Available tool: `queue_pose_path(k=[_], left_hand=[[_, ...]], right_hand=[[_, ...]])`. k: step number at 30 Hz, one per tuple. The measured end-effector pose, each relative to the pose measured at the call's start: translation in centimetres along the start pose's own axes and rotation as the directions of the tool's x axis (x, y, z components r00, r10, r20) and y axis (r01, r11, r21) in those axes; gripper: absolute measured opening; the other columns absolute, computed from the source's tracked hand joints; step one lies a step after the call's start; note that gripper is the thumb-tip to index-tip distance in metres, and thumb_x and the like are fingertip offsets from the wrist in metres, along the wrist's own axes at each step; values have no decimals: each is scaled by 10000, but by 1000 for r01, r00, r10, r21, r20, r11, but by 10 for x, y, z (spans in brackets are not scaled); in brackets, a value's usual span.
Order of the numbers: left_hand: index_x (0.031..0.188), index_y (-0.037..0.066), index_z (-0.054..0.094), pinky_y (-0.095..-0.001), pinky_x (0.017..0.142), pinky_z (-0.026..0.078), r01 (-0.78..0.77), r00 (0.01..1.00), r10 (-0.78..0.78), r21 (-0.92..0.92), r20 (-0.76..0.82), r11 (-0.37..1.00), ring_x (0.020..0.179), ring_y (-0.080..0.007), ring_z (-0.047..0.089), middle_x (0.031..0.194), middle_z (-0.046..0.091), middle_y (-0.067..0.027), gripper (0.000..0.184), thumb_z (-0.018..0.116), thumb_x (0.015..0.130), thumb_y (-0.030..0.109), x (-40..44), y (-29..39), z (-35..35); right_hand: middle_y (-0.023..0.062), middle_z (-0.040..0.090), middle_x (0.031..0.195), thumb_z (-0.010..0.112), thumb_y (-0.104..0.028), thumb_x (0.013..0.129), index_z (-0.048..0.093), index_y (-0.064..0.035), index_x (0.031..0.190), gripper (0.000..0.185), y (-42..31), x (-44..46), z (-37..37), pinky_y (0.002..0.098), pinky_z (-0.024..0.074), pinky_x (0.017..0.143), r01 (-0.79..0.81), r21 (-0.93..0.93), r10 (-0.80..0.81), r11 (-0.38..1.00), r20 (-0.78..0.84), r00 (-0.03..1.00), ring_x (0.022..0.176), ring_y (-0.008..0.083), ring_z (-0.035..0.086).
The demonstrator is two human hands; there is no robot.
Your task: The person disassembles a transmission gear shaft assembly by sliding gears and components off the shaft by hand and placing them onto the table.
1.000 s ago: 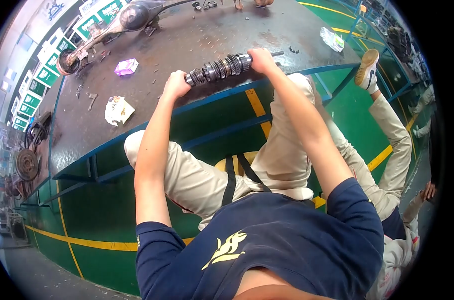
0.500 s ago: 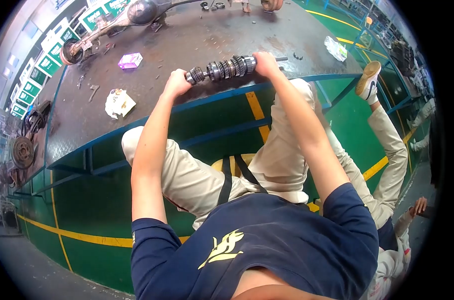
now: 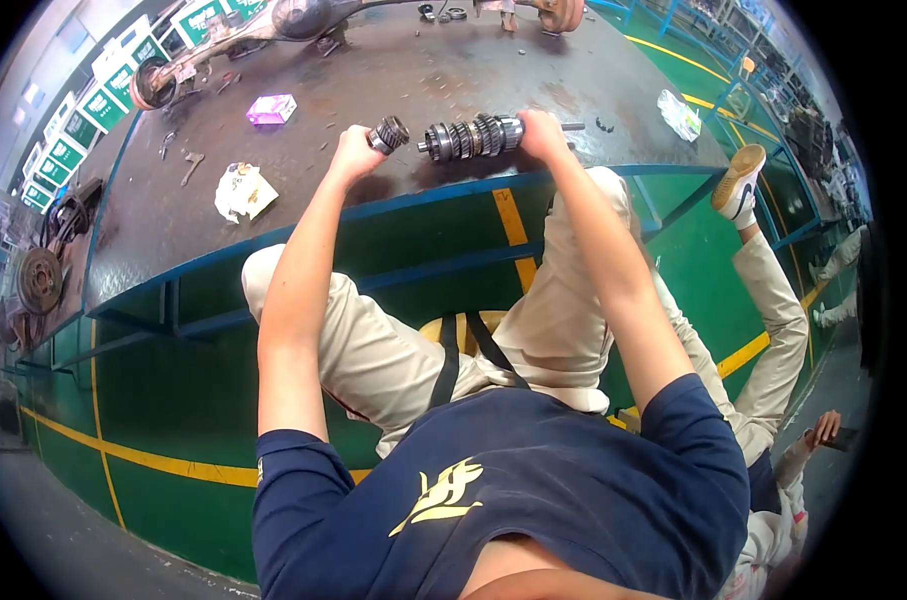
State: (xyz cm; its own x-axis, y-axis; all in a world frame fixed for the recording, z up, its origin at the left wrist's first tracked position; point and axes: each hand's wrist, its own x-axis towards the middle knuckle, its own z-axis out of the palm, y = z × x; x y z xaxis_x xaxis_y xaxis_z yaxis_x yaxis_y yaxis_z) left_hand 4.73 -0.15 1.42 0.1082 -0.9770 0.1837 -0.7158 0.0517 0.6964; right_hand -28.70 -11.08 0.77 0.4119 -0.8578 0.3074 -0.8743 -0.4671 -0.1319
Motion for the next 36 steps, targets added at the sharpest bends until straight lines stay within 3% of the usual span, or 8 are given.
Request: queue_pose_path(k=[5,9,13,15,17,25,31,36], left_hand=[[771,-21,657,-355,655,497,5,1000,-6,-31,-22,1000,651,-249,655,693,644,-195,275,767,659,205,12,-4,-3],[784,1,671,-334,652,497,-114,987,106,-57,-124,992,649,-175,637,697,668,-131,202,775,649,109,17,-5,-1],[747,-12,622,-304,559,470,-127,965,50,-292,-259,948,581,-133,598,635,622,-46,158,752,694,58,15,9,2],[703,33,543,-257,426,365,-43,965,-144,-675,-218,736,456,-89,477,559,514,5,166,698,759,18,9,22,-1],[714,17,527,-246,412,334,-61,983,-99,-777,-157,627,429,-80,425,565,478,10,162,667,793,-7,2,30,-9],[718,17,517,-232,410,343,-126,990,0,-885,-141,448,443,-80,461,579,492,1,167,663,790,-24,3,27,-18],[754,7,523,-252,419,347,-171,953,-135,-852,-270,495,444,-93,441,594,492,-12,160,672,798,-31,8,25,-5],[701,14,517,-249,426,357,-189,964,-62,-833,-257,521,442,-95,448,597,496,-14,179,661,785,-48,9,27,2]], right_hand=[[167,686,909,615,-87,707,692,-95,911,219,2,0,2,430,471,833,-4,-33,4,999,10,1000,946,335,641],[169,685,899,616,-85,705,692,-97,907,216,1,-1,2,434,467,830,-10,-26,11,1000,8,1000,939,337,641],[170,684,893,616,-97,707,688,-92,887,194,3,-1,5,434,467,815,10,-29,-12,1000,-43,999,935,339,642],[170,683,897,616,-101,706,681,-88,874,180,3,1,7,430,465,813,11,-35,-12,999,-49,999,934,338,642],[166,684,900,612,-99,709,678,-89,872,177,1,-2,3,428,460,821,2,-64,-2,998,13,1000,936,336,643],[160,687,879,599,-77,714,686,-96,876,185,3,1,8,423,451,831,-7,-37,5,999,-37,999,923,332,648],[158,686,873,606,-89,723,683,-89,868,165,-3,-6,8,426,441,831,-1,-71,-4,997,-67,998,914,328,650],[151,682,832,591,-96,731,671,-83,832,129,1,-7,11,434,439,810,-16,-82,7,996,-110,994,888,329,650]])
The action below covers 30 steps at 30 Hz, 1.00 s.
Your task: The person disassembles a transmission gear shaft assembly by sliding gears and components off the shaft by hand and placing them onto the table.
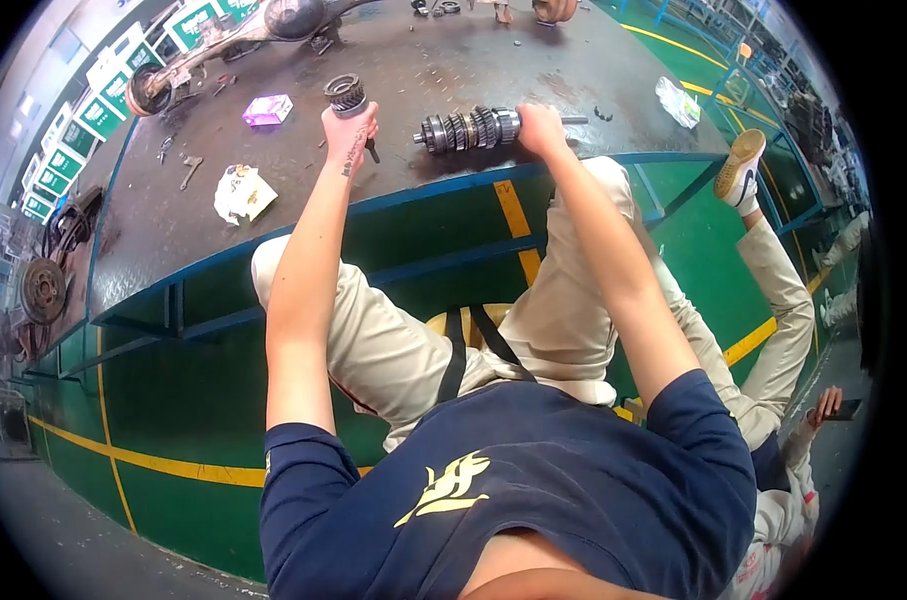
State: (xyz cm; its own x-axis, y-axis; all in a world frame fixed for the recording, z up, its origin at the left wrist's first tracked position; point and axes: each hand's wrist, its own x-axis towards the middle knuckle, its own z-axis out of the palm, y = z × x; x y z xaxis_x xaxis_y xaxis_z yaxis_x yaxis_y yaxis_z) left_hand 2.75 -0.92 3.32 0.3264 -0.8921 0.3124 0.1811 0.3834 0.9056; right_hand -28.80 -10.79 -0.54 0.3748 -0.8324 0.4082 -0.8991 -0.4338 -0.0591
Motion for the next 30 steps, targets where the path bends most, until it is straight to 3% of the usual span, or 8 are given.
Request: queue_pose_path(k=[7,12,30], left_hand=[[721,6,516,-258,428,370,38,998,-39,-27,-46,999,443,-112,464,596,502,-24,165,655,789,-52,3,-10,5],[752,3,518,-277,425,399,34,979,-39,-27,-198,999,443,-132,491,591,508,-35,157,657,787,-60,10,-15,4],[742,26,523,-275,423,416,56,984,-38,98,-177,994,450,-131,519,594,548,-37,198,710,795,-13,7,-16,2]], right_hand=[[158,682,840,577,-86,734,674,-88,829,136,-1,-1,0,427,436,810,6,21,-5,1000,-23,1000,889,329,651],[160,682,835,576,-77,728,673,-87,823,136,-3,-1,-2,427,435,808,-5,12,5,1000,-6,1000,884,332,652],[165,685,836,590,-88,724,675,-89,820,128,-3,0,-6,432,442,816,-19,5,18,1000,40,999,885,330,660]])
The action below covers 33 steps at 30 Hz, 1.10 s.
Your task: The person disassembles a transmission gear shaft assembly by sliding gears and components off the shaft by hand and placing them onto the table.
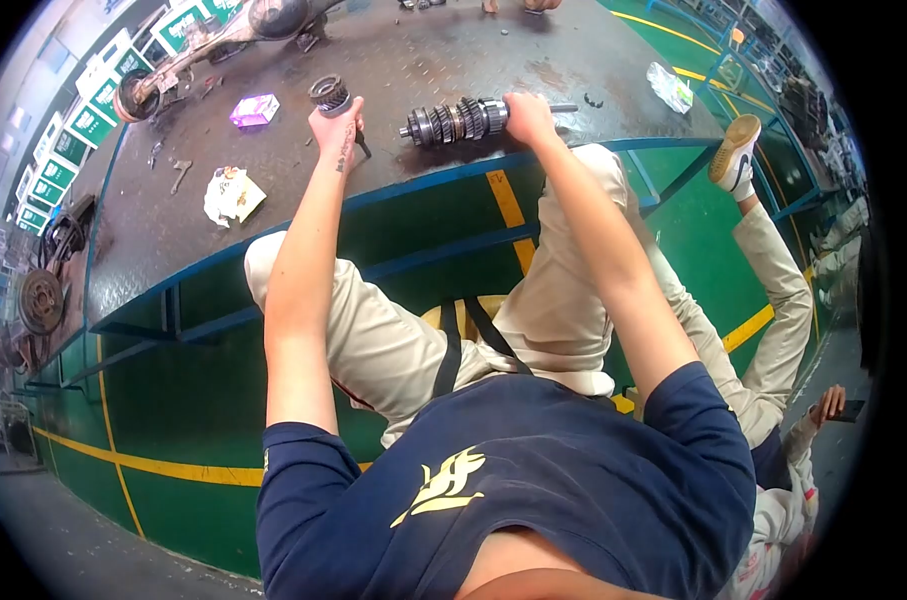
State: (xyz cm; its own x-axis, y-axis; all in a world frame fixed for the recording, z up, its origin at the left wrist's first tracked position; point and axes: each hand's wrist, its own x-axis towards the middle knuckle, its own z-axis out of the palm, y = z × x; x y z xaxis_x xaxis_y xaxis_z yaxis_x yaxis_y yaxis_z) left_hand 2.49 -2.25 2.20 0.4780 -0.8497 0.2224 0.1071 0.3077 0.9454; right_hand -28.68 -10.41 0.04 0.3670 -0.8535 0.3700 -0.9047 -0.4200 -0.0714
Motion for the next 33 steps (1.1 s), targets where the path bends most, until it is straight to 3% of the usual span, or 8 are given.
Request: queue_pose_path(k=[5,7,10,16,21,33], left_hand=[[742,17,556,-269,432,428,-40,999,37,82,31,996,466,-126,542,604,572,-38,172,719,797,17,-1,0,1],[743,14,568,-267,435,432,-77,996,70,130,55,989,472,-124,550,608,580,-39,163,721,797,24,0,-3,3],[739,10,579,-268,443,437,-116,992,107,141,69,983,481,-123,558,613,590,-41,149,717,794,27,2,-6,6],[772,5,588,-269,430,440,-45,999,44,137,12,990,471,-119,564,622,601,-44,133,718,765,32,3,-4,5],[790,0,577,-283,506,455,-3,999,-3,122,43,992,518,-140,570,644,599,-58,119,694,778,10,5,-4,0],[767,-2,596,-288,542,459,24,995,-34,103,93,994,542,-147,576,637,598,-55,103,693,759,31,3,2,-6]], right_hand=[[163,686,835,592,-88,723,679,-93,831,139,0,0,2,429,439,815,10,-1,-10,1000,-30,999,890,329,660],[148,682,887,592,-88,742,667,-89,883,159,-1,0,-1,432,435,846,-13,-7,13,1000,54,998,928,334,639],[147,683,890,589,-89,745,670,-92,886,163,-2,0,-1,428,435,845,-20,-12,21,1000,58,998,931,332,639],[152,688,847,591,-100,734,678,-105,843,140,-2,-1,1,430,427,824,-16,15,16,1000,14,1000,902,319,658],[154,684,887,593,-103,749,672,-93,886,158,-4,-1,-4,426,442,828,-26,-6,26,1000,66,997,925,332,641],[150,688,871,596,-102,740,677,-103,877,159,0,1,1,431,436,842,-12,-5,12,1000,41,999,917,328,649]])
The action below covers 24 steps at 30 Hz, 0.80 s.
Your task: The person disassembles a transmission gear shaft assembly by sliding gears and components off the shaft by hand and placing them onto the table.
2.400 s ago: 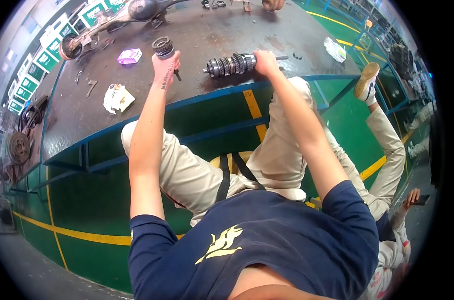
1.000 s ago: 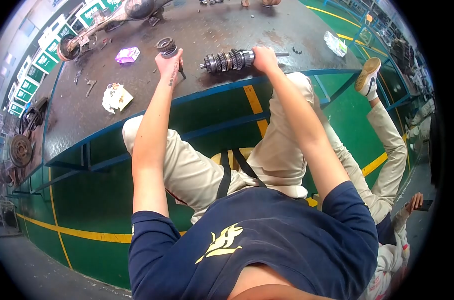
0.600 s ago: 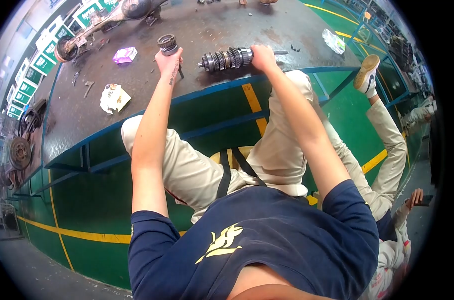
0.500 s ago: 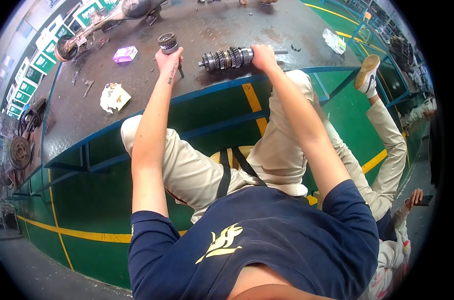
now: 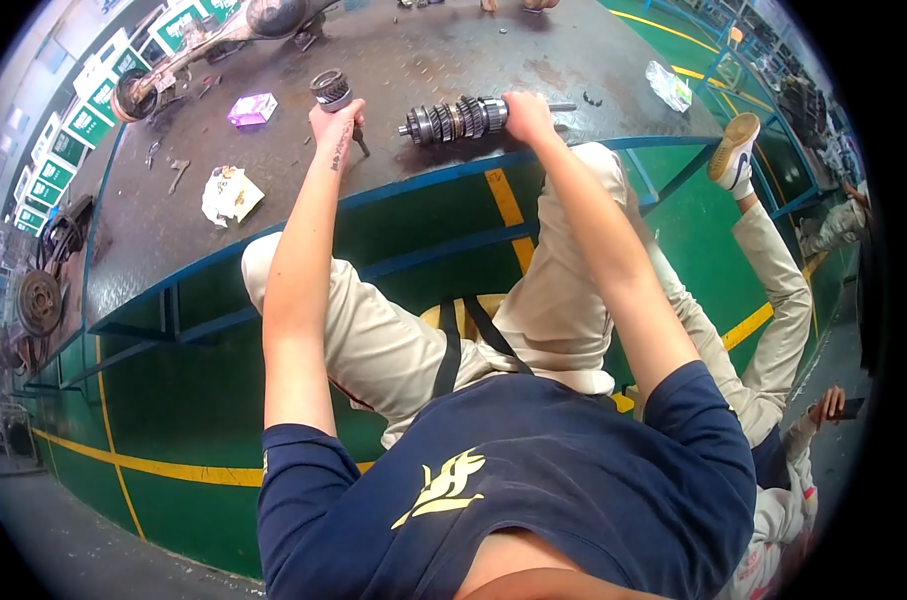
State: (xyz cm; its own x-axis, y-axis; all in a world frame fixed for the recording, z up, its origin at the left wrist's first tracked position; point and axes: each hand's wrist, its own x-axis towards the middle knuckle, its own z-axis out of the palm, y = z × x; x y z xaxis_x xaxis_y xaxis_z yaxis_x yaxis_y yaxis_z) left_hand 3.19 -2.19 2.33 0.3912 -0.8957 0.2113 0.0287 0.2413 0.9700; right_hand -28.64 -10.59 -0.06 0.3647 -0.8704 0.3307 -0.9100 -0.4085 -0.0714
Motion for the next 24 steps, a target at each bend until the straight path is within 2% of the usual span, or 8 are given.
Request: queue_pose_path(k=[4,6,10,12,16,17,20,24], left_hand=[[758,21,586,-280,551,446,15,1000,-15,6,1,1000,543,-138,559,634,583,-40,122,704,762,52,-2,-1,0],[738,56,566,-270,552,424,54,986,-54,6,159,999,539,-117,522,620,547,-14,156,720,759,65,-1,-1,-1],[725,80,547,-263,550,403,66,983,-70,25,170,997,539,-98,489,612,514,6,185,729,760,75,0,-3,2],[722,77,550,-261,530,392,106,989,-107,20,102,994,521,-91,475,599,501,9,184,729,761,84,0,-2,2],[666,74,526,-268,426,356,63,997,-66,-64,-44,996,404,-100,409,527,462,17,203,709,754,78,4,-7,7],[650,73,515,-267,399,345,37,996,-38,-18,-79,999,384,-100,402,514,455,18,205,693,751,68,8,-8,8],[686,57,537,-273,429,359,36,998,-36,1,-53,999,432,-106,472,583,526,10,171,702,713,88,11,-9,8],[681,55,541,-274,429,354,-33,996,34,18,-86,999,435,-99,468,581,527,16,173,708,708,91,11,-16,16]], right_hand=[[154,688,851,591,-90,729,682,-108,864,163,-1,-1,0,439,429,834,0,34,1,999,-21,1000,905,324,657],[152,689,851,591,-91,731,683,-110,864,162,-1,-1,1,436,428,830,2,23,-1,1000,-25,1000,904,321,657],[149,689,854,592,-95,735,682,-114,859,155,0,-2,1,427,425,818,4,5,-4,1000,-28,1000,900,313,657],[146,687,867,600,-106,739,676,-109,878,158,0,0,0,431,432,819,3,-8,-3,1000,-3,1000,911,322,648],[141,684,880,609,-117,742,667,-104,895,164,-1,-1,0,434,440,816,18,-4,-18,1000,-11,1000,919,332,639],[141,684,880,609,-117,742,667,-104,895,164,-1,-2,0,434,440,816,18,-7,-19,1000,-10,1000,919,332,639],[138,685,888,610,-119,743,669,-108,904,171,-3,-2,-4,431,436,820,-3,-19,3,1000,14,1000,926,328,637],[145,686,869,600,-112,739,674,-108,879,158,-2,-2,1,428,432,818,7,-9,-7,1000,-11,1000,912,326,646]])
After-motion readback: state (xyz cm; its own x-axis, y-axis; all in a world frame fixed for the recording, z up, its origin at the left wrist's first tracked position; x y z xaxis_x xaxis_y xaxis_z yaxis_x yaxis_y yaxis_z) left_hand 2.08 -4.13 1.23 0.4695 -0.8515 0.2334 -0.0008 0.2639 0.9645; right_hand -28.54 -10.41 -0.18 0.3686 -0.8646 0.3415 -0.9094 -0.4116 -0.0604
